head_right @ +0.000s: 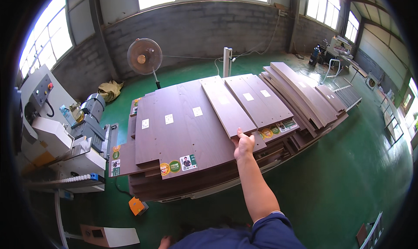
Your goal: The person removes wooden panels from a woodworking machine and stacks them onto a table by hand.
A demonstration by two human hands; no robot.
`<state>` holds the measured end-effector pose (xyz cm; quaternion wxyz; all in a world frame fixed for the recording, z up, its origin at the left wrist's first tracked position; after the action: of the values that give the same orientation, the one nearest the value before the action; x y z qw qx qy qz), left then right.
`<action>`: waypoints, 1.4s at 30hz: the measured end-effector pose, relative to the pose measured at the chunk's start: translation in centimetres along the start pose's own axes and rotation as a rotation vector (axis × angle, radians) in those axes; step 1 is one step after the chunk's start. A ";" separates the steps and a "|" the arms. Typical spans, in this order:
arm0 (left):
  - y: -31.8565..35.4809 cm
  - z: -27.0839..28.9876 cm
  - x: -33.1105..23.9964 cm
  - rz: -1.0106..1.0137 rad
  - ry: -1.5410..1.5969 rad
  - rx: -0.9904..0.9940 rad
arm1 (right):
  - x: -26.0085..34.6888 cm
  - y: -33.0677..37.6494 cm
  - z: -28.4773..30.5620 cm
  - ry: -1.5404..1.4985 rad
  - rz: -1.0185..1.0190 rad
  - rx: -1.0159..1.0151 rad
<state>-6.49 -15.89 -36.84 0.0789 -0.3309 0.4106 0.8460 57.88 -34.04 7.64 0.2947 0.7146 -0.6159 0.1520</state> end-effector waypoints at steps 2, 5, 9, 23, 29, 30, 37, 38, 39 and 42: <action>1.5 -0.5 -0.8 0.047 -0.050 0.049 | 2.4 0.0 2.8 0.633 -0.072 -0.059; 3.0 0.4 -0.6 0.079 -0.068 0.057 | 7.1 2.2 2.7 1.071 0.358 0.045; 3.0 1.6 -1.6 0.046 -0.116 0.066 | 7.0 3.3 -4.3 1.386 0.678 0.263; -2.5 5.9 -6.2 0.121 0.522 -0.080 | -0.8 -2.4 -6.9 2.090 0.756 0.334; -1.6 5.0 -1.7 -0.121 -0.367 0.051 | -0.2 -3.1 -6.5 2.090 0.812 0.237; -1.3 5.2 -1.2 -0.104 -0.361 0.039 | -0.6 -3.1 -6.8 2.095 0.816 0.257; 1.9 7.3 -2.7 0.331 0.328 -0.145 | -1.8 -4.3 -5.6 2.129 0.890 0.361; 2.4 8.4 -5.0 0.288 0.370 -0.179 | -0.6 -4.5 -4.6 2.134 0.891 0.357; 0.8 7.8 -0.9 0.296 0.404 -0.161 | -0.3 -4.2 -4.9 2.120 0.890 0.380; 0.0 9.0 -0.3 0.184 0.414 -0.263 | -0.2 -4.1 -5.3 2.152 0.916 0.322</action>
<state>-10.74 -9.14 -32.62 -0.1279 -0.4658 0.3328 0.8099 62.63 -30.43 10.68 0.4865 -0.0400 -0.2232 0.8437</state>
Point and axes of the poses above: each hand's wrist, its own y-axis away from the middle knuckle, its own z-axis out of the back of the hand, x = y × z, the point moved 8 cm from there along -y, towards the middle knuckle, and after that the axes turned 1 degree about x, right-handed, at the moved point
